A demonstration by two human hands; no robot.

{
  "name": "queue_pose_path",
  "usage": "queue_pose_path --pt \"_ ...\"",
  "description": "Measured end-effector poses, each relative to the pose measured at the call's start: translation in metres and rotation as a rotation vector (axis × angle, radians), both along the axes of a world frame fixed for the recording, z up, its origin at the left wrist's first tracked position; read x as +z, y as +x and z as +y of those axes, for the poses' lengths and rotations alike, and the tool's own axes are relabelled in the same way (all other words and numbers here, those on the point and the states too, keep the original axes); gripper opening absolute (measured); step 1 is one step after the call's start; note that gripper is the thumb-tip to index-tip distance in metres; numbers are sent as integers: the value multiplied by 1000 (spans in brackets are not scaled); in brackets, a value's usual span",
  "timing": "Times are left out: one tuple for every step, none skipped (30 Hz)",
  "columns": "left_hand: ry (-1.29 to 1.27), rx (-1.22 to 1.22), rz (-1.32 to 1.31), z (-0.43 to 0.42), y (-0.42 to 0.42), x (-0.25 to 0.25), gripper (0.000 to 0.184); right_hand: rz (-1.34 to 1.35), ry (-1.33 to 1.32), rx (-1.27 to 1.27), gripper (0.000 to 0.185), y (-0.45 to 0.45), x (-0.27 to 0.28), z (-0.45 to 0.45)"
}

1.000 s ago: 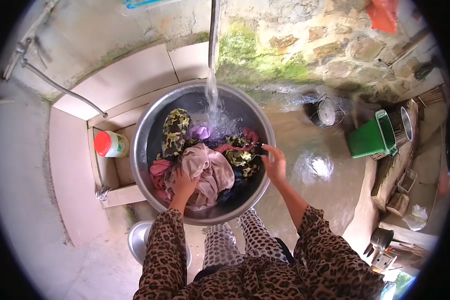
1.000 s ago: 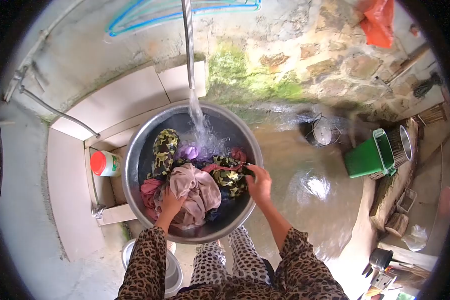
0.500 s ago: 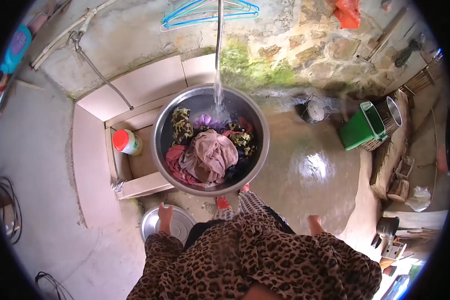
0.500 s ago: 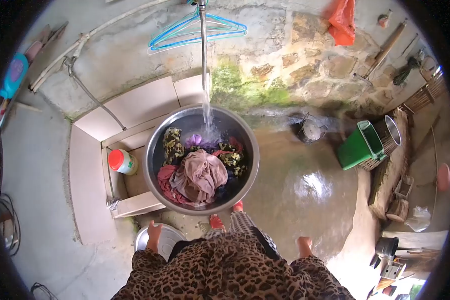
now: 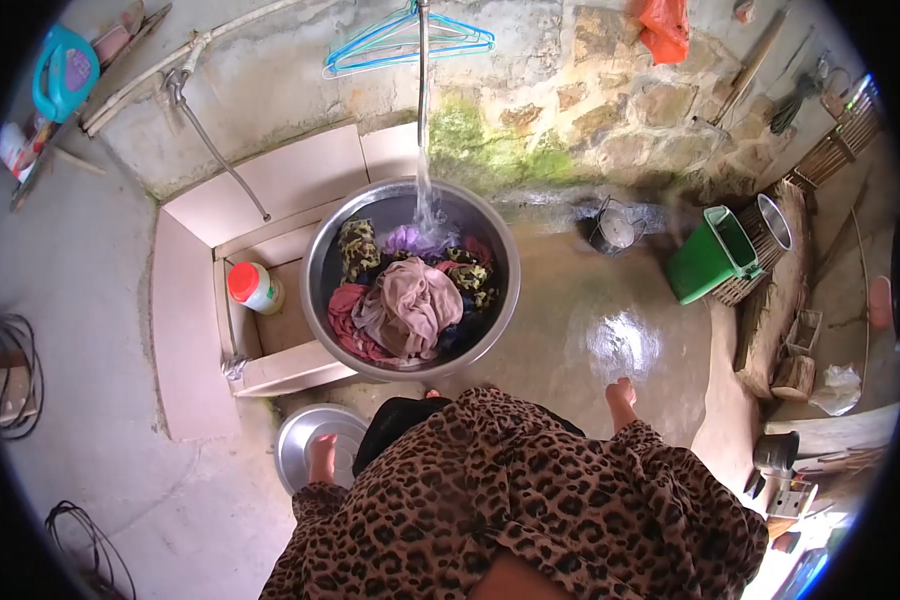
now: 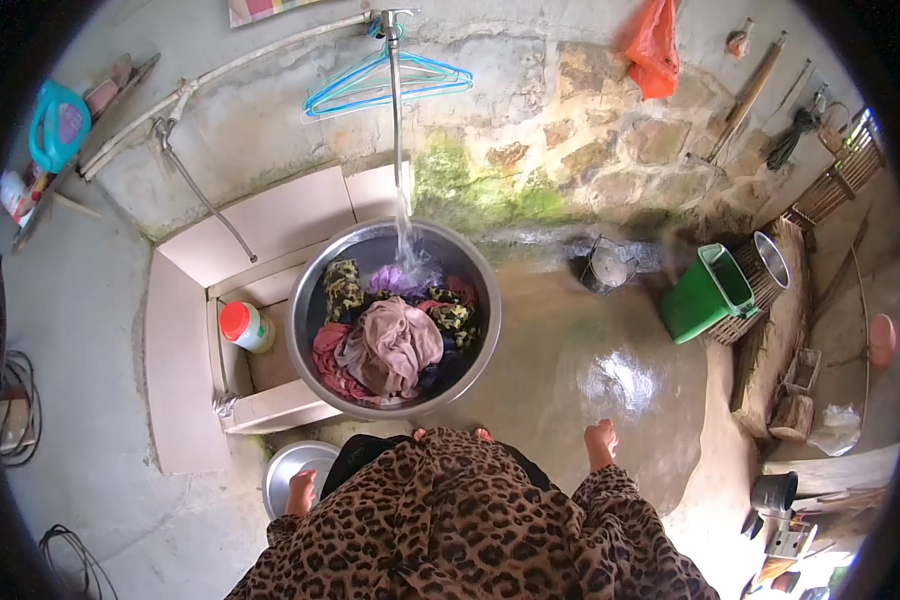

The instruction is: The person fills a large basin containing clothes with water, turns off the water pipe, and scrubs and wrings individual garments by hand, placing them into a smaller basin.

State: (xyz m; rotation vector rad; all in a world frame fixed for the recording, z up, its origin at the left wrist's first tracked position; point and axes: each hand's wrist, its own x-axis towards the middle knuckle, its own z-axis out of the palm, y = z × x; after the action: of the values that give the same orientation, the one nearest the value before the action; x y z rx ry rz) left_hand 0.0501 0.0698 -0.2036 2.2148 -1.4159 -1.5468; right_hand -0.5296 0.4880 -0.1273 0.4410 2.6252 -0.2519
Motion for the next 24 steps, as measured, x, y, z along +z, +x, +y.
queue_pose_path --pt "-5 1 -7 -3 -5 6 39 -6 7 -4 41 0 1 -1" --pt "-9 1 -15 -6 -11 11 38 -12 15 -8 41 -1 3 -1" --pt "-12 2 -23 -5 -15 14 38 -18 25 -11 41 -2 4 1" --pt "-23 -33 -31 -8 -12 5 37 -29 35 -5 41 -5 1 8" --pt "-34 -67 -39 -18 -11 -4 36 -40 43 2 42 -5 -2 16" --pt "-47 -103 -47 -25 -12 -6 35 -50 51 8 42 -3 -2 20" --pt "-167 -169 -12 -31 -13 -8 34 -81 60 29 42 -2 -2 25" --pt "-287 -237 22 -42 -22 -2 33 -112 69 48 43 3 7 30" --pt "-407 -306 57 -54 -37 13 32 -143 78 66 44 5 6 37" --pt "-458 -331 77 -66 -52 30 30 -190 174 239 41 2 -18 56" --pt "-512 -358 101 -77 -74 60 29 -231 269 410 39 0 -55 87" --pt "-600 -428 113 -86 -97 87 22 -458 158 489 34 14 -62 106" --pt "-686 -521 137 -88 -125 122 20 -680 41 567 31 27 -68 126" --pt "-775 -613 163 -86 -155 162 18 -847 -62 550 31 43 -55 131" --pt "-866 -704 189 -81 -186 199 16 -890 -128 487 30 53 -43 127" --pt "-929 -877 278 -76 -214 228 14 -923 -185 422 30 60 -34 121" --pt "-987 -1054 364 -68 -239 254 13 -936 -227 369 30 66 -21 111" --pt "-957 -1215 475 -57 -262 281 13 -937 -267 332 29 68 -8 98" --pt "-920 -1378 584 -45 -282 301 12 -931 -297 320 29 69 3 85" --pt "-875 -1523 684 -33 -296 308 11 -927 -330 301 28 70 14 73" --pt "-821 -1669 782 -22 -308 312 10 -922 -362 294 28 71 24 63" --pt "-743 -1780 815 -13 -318 314 10 -918 -390 287 28 71 33 54" --pt "-658 -1894 847 -5 -327 314 11 -911 -418 282 27 72 41 47" --pt "-570 -2008 877 -1 -335 313 11 -907 -445 278 27 73 48 41"
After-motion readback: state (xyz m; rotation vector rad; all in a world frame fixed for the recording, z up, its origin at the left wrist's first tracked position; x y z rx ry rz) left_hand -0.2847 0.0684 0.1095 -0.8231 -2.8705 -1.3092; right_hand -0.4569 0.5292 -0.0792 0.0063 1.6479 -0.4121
